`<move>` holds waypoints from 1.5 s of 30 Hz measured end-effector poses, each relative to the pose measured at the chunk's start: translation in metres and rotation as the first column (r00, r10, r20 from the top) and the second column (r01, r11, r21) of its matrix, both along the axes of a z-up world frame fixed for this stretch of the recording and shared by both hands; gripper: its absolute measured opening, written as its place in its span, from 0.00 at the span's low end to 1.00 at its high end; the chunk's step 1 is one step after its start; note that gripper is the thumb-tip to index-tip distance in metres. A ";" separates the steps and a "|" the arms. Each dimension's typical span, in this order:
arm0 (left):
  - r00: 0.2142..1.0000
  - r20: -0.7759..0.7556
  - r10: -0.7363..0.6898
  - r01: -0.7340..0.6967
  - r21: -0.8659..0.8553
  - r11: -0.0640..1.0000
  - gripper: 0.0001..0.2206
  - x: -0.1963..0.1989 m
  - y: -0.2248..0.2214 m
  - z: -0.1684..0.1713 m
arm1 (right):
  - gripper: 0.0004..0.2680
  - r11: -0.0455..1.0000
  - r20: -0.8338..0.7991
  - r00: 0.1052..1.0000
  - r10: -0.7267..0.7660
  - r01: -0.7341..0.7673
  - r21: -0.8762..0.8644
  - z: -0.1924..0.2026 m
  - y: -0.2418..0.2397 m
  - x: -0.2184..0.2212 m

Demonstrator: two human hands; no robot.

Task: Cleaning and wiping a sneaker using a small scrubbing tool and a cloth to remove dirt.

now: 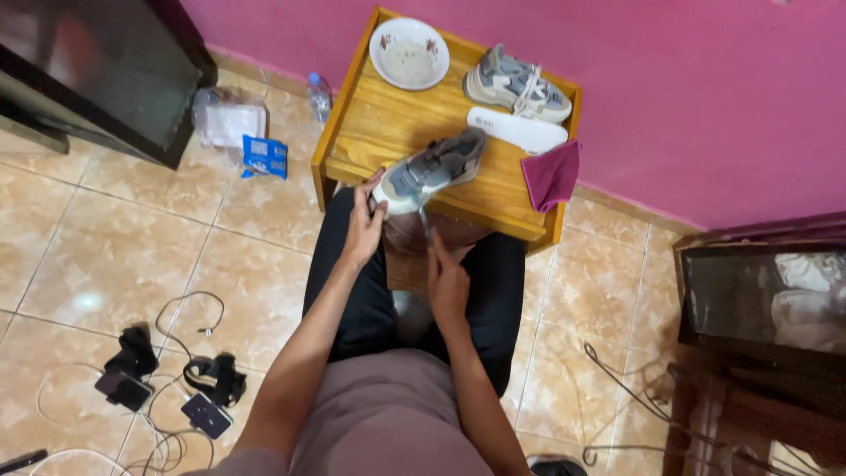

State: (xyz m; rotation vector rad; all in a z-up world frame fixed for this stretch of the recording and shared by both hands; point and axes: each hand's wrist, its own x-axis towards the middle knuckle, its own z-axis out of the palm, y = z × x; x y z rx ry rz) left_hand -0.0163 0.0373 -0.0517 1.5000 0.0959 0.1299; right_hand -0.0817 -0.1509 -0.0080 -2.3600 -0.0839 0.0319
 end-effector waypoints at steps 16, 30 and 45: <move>1.000 0.012 0.019 -0.018 -0.032 0.999 0.17 -0.002 -0.003 0.007 | 0.18 0.994 -0.025 1.000 -0.016 0.019 0.105 0.026 0.024 0.000; 0.999 0.026 0.030 -0.028 -0.100 0.995 0.17 0.001 -0.002 -0.013 | 0.16 0.999 -0.032 0.999 -0.024 0.025 0.026 0.002 0.010 -0.013; 0.998 0.067 -0.007 0.014 -0.108 0.994 0.18 0.003 0.001 -0.014 | 0.15 0.996 0.069 0.995 -0.070 0.066 0.064 0.027 0.005 0.010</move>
